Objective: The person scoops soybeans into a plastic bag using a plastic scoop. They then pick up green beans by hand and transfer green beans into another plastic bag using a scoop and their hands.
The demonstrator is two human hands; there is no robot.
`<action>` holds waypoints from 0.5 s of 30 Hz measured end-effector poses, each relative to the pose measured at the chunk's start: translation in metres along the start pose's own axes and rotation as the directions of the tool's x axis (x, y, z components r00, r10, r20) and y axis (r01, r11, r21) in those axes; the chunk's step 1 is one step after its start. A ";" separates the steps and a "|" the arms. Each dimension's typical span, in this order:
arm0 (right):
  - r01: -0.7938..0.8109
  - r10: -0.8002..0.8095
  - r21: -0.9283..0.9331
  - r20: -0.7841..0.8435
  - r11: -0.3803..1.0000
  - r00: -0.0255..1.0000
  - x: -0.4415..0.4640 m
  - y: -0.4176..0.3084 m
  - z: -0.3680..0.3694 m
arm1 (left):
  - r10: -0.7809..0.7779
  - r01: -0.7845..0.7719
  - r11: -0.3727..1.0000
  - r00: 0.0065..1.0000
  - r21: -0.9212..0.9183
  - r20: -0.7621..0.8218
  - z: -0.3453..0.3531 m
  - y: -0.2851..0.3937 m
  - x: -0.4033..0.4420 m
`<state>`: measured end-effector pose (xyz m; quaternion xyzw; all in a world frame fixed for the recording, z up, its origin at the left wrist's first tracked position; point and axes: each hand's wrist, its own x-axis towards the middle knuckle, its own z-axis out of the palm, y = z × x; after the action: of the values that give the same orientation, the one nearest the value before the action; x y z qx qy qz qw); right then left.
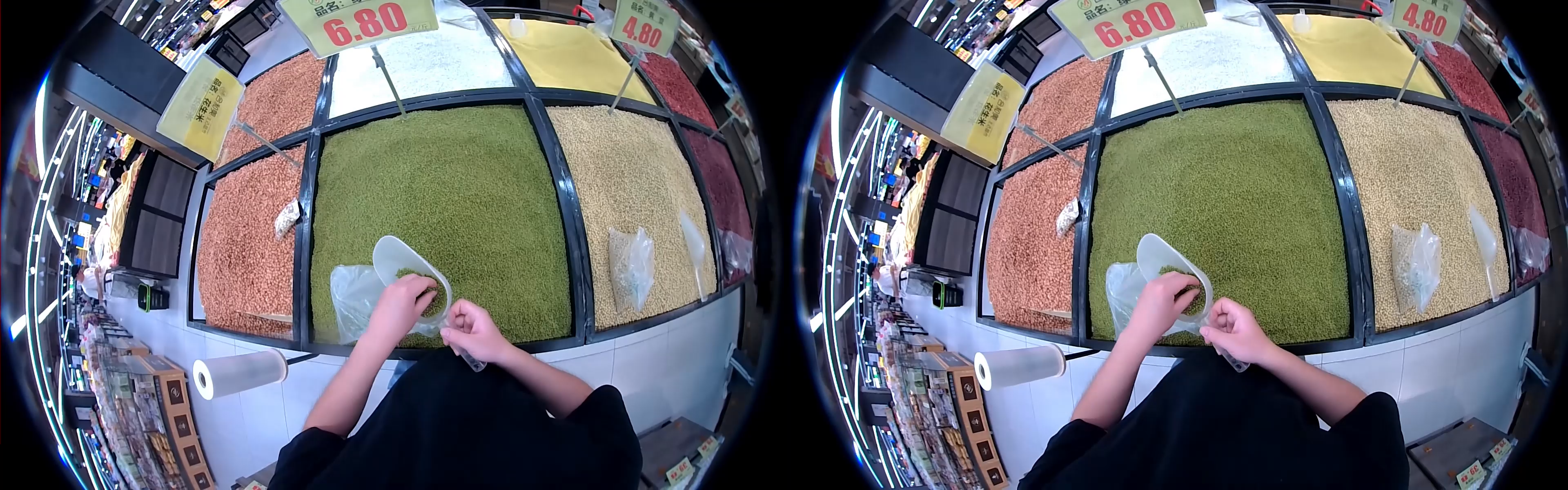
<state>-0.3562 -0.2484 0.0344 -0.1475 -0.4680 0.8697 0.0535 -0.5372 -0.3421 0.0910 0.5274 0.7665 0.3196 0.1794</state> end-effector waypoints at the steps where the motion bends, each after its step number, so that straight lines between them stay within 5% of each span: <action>1: -0.001 0.001 -0.019 0.002 1.000 1.000 0.001 0.000 0.000 | -0.001 0.001 1.000 1.000 0.000 0.001 0.000 -0.002 0.000; 9: -0.025 0.025 -0.011 0.014 1.000 1.000 0.002 -0.002 0.000 | -0.148 0.130 0.973 0.986 -0.190 -0.082 -0.002 -0.005 0.001; 15: -0.016 0.016 -0.003 0.023 1.000 1.000 0.003 -0.001 0.000 | -0.108 0.078 0.980 0.981 -0.181 -0.163 -0.001 -0.001 0.001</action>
<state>-0.3587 -0.2468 0.0350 -0.1411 -0.4687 0.8711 0.0410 -0.5385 -0.3417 0.0912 0.4436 0.7723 0.4207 0.1728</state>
